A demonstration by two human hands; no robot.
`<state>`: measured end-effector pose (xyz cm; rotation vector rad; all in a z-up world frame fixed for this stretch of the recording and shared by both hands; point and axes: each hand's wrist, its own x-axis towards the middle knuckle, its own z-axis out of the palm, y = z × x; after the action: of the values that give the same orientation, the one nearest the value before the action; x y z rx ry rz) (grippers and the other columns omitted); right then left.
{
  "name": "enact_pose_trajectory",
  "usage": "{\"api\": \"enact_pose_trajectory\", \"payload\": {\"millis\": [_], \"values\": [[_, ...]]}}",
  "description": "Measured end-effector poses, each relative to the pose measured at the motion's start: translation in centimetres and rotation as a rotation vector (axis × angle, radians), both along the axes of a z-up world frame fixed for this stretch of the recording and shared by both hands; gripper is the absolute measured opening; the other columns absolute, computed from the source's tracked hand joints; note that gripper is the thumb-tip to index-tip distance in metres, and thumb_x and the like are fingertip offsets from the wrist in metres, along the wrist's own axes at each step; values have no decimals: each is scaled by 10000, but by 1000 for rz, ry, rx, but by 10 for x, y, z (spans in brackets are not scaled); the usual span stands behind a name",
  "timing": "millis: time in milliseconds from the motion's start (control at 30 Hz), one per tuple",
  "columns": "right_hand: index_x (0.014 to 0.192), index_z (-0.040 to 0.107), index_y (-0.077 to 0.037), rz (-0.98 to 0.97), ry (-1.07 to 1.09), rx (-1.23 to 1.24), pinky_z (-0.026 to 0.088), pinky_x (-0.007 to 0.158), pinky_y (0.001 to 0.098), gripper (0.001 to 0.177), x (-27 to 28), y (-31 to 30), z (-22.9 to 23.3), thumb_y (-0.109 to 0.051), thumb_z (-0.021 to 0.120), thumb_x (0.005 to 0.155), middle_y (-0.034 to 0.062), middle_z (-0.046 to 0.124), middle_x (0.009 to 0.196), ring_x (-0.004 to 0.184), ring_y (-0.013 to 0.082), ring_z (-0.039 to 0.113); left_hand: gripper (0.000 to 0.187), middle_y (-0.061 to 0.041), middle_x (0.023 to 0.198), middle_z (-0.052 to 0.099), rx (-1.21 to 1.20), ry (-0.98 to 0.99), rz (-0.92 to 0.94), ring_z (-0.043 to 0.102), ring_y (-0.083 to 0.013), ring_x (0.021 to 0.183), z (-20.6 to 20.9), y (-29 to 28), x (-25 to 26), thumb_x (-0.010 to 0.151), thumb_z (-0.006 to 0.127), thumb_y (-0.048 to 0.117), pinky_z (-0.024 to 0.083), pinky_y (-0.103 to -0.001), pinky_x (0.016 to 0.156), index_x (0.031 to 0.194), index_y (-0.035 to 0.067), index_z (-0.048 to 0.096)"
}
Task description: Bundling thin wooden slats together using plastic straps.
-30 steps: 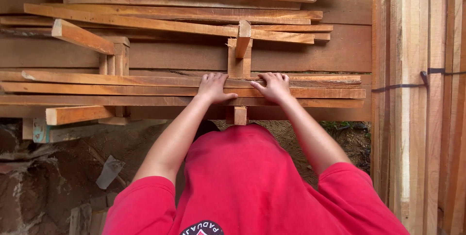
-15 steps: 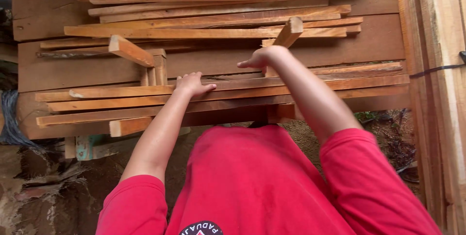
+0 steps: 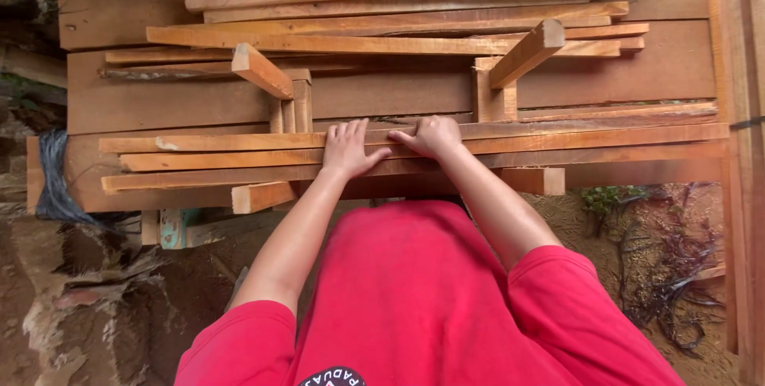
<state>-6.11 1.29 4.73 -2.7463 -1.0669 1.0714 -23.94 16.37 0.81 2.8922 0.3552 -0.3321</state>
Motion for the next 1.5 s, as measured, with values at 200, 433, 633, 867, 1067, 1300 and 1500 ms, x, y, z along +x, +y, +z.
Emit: {"api": "enact_pose_trajectory", "payload": {"millis": [200, 433, 633, 867, 1067, 1300, 1500], "values": [[1011, 822, -144, 89, -108, 76, 566, 847, 475, 856, 3, -1, -13, -889, 430, 853, 183, 785, 955, 1016, 374, 750, 1454, -112, 1657, 261, 138, 4, -51, 278, -354, 1496, -25, 1, -22, 487, 945, 557, 163, -578, 1259, 1638, 108, 179], [1013, 825, -170, 15, -214, 204, 565, 813, 438, 792, 3, -2, -20, -870, 510, 821, 170, 783, 851, 912, 354, 764, 1421, -71, 1442, 433, 146, -91, -86, 406, -291, 1333, -42, 16, -13, 419, 905, 645, 282, -529, 1151, 1599, 154, 286], [1144, 753, -219, 219, -190, 344, 543, 916, 401, 703, 11, -9, -16, -802, 652, 765, 47, 773, 1044, 1074, 255, 724, 1383, -61, 1475, 429, 107, -88, -66, 397, -265, 1361, -46, 14, -20, 434, 881, 643, 268, -520, 1165, 1596, 165, 303], [1295, 713, -334, 172, 152, -210, 518, 1025, 443, 1002, 41, 15, -20, -1040, 465, 628, 58, 739, 1259, 1260, 295, 651, 1087, -58, 1535, 412, -58, -238, -8, 356, -300, 1446, -31, -5, -23, 626, 850, 543, 246, -541, 1210, 1540, 165, 398], [1348, 671, -236, 193, 382, -337, 463, 1120, 439, 1124, 59, 33, -10, -1032, 559, 561, 115, 670, 1381, 1358, 288, 581, 360, -9, 855, 773, -1022, -107, 672, 745, -180, 858, -47, -62, -67, 953, 703, 470, 603, -274, 719, 782, 156, 749], [1397, 636, -169, 181, 551, -350, 444, 1148, 461, 1156, 69, 38, -34, -969, 653, 563, 174, 634, 1417, 1378, 341, 553, 991, -205, 1500, 285, -2004, -268, 1676, 354, -376, 1414, 39, -75, 13, 897, 857, 335, 328, -486, 1215, 1516, -124, 234], [1388, 649, -195, 171, 635, -369, 455, 1118, 446, 1125, 76, 36, -67, -957, 698, 561, 145, 652, 1389, 1348, 305, 578, 791, -104, 1423, 437, -2123, -422, 1738, 452, -277, 1310, -9, -90, 13, 895, 853, 346, 368, -469, 1166, 1494, 99, 400]]}}
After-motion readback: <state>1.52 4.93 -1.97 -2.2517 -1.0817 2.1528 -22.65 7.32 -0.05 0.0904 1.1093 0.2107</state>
